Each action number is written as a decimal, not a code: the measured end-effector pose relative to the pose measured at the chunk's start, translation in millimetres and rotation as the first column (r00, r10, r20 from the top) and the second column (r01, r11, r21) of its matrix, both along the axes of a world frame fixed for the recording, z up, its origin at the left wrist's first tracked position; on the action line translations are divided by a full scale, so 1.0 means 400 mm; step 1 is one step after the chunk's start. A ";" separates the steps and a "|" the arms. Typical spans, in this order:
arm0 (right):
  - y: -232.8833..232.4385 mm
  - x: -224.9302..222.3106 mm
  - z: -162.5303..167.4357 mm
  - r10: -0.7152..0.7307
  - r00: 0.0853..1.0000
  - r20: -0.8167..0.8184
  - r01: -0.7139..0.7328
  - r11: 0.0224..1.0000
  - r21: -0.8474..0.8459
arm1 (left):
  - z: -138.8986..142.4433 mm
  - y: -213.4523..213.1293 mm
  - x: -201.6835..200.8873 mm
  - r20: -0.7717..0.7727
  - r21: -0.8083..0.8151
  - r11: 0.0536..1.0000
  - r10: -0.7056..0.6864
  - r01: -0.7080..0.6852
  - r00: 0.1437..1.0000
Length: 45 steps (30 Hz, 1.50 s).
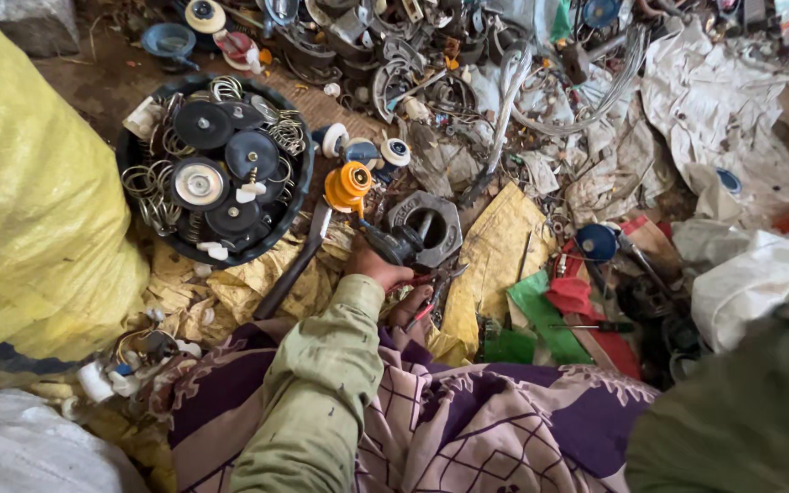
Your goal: The person sits on the floor and uses a hammer and pliers to disassemble a small black electrical component. They repeatedly strike the component to separate parts and then inspect the pieces by hand.
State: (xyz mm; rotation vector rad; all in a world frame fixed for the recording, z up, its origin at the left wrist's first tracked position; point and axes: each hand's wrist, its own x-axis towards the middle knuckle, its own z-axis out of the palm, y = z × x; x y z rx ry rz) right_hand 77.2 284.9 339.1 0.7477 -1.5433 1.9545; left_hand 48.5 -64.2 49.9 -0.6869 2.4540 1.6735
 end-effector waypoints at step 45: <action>-0.059 -0.008 -0.620 -0.656 0.754 0.024 0.237 0.306 0.922 | -0.018 0.032 -0.030 -0.274 -0.001 0.997 -0.078 0.080 0.959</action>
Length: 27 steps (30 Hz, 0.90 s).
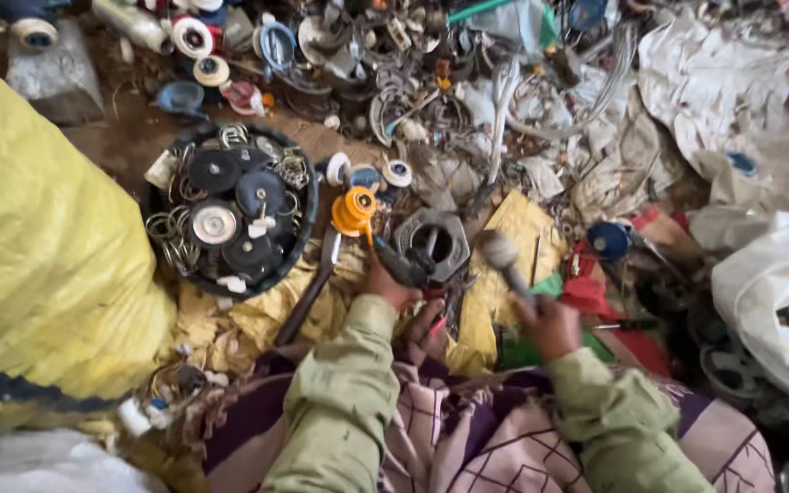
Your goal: The person sits on the floor and uses a hammer and pliers to disassemble a small black electrical component. They repeatedly strike the component to separate parts and then inspect the pieces by hand.
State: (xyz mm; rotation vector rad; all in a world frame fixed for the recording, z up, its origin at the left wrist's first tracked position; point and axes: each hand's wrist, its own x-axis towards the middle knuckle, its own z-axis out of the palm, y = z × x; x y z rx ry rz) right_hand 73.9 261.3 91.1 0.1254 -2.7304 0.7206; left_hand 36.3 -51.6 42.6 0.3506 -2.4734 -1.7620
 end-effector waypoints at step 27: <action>0.099 -0.139 0.011 -0.059 0.636 0.770 0.051 0.998 0.035 | 0.132 0.068 0.016 -0.569 0.398 0.880 0.017 0.257 0.822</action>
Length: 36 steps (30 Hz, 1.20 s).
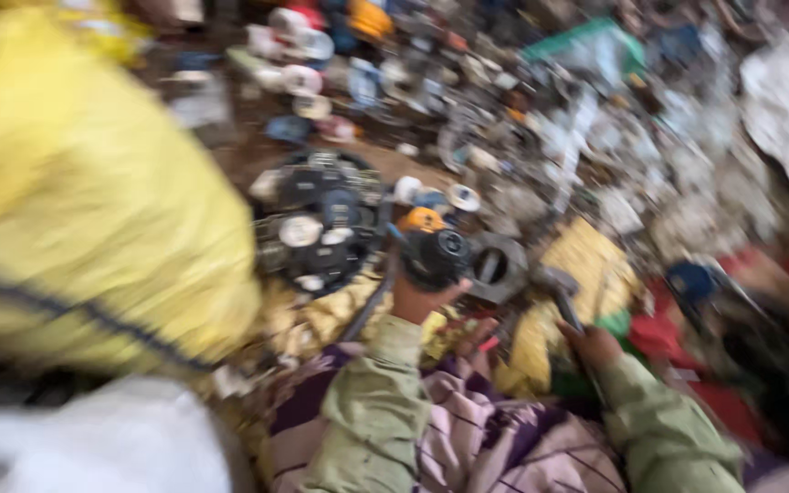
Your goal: The person sits on the floor and uses a hammer and pliers to disassemble a small black electrical component. They repeatedly strike the component to separate parts and then inspect the pieces by hand.
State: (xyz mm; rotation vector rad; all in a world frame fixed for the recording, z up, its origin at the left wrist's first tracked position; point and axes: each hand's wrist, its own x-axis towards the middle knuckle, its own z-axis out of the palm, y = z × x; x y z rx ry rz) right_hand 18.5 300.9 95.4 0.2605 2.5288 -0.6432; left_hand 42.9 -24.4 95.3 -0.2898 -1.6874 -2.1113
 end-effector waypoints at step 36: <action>-0.344 0.959 0.356 -0.004 0.959 -0.283 -0.032 0.992 -0.122 | 0.301 -0.153 1.086 0.253 0.448 0.857 0.152 -0.255 0.956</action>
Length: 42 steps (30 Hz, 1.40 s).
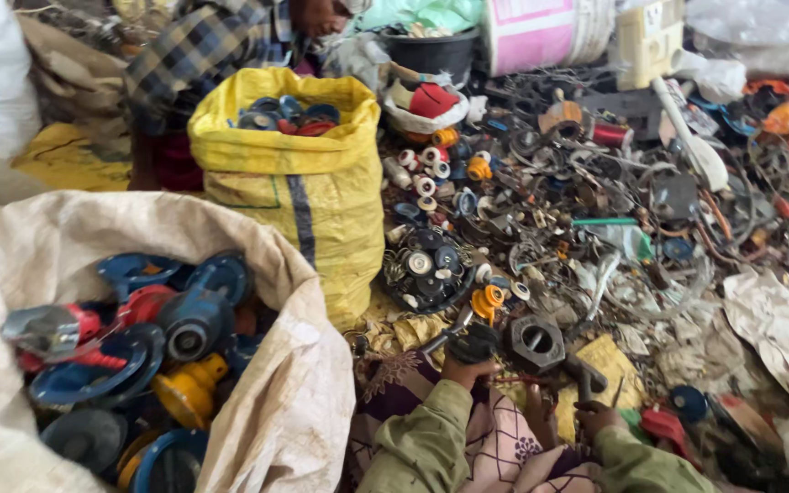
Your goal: The person sits on the floor and uses a hammer and pliers to disassemble a small black electrical component. They repeatedly strike the component to separate parts and then inspect the pieces by hand.
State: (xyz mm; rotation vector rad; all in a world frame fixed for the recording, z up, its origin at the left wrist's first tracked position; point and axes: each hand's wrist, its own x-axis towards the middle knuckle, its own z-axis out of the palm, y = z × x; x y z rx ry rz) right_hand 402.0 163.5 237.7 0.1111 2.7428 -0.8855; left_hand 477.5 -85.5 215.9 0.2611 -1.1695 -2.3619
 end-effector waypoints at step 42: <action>0.306 0.027 0.020 0.179 0.961 -0.208 -0.137 0.970 0.201 | 0.016 0.298 -0.015 0.140 -0.160 0.976 -0.123 0.145 0.982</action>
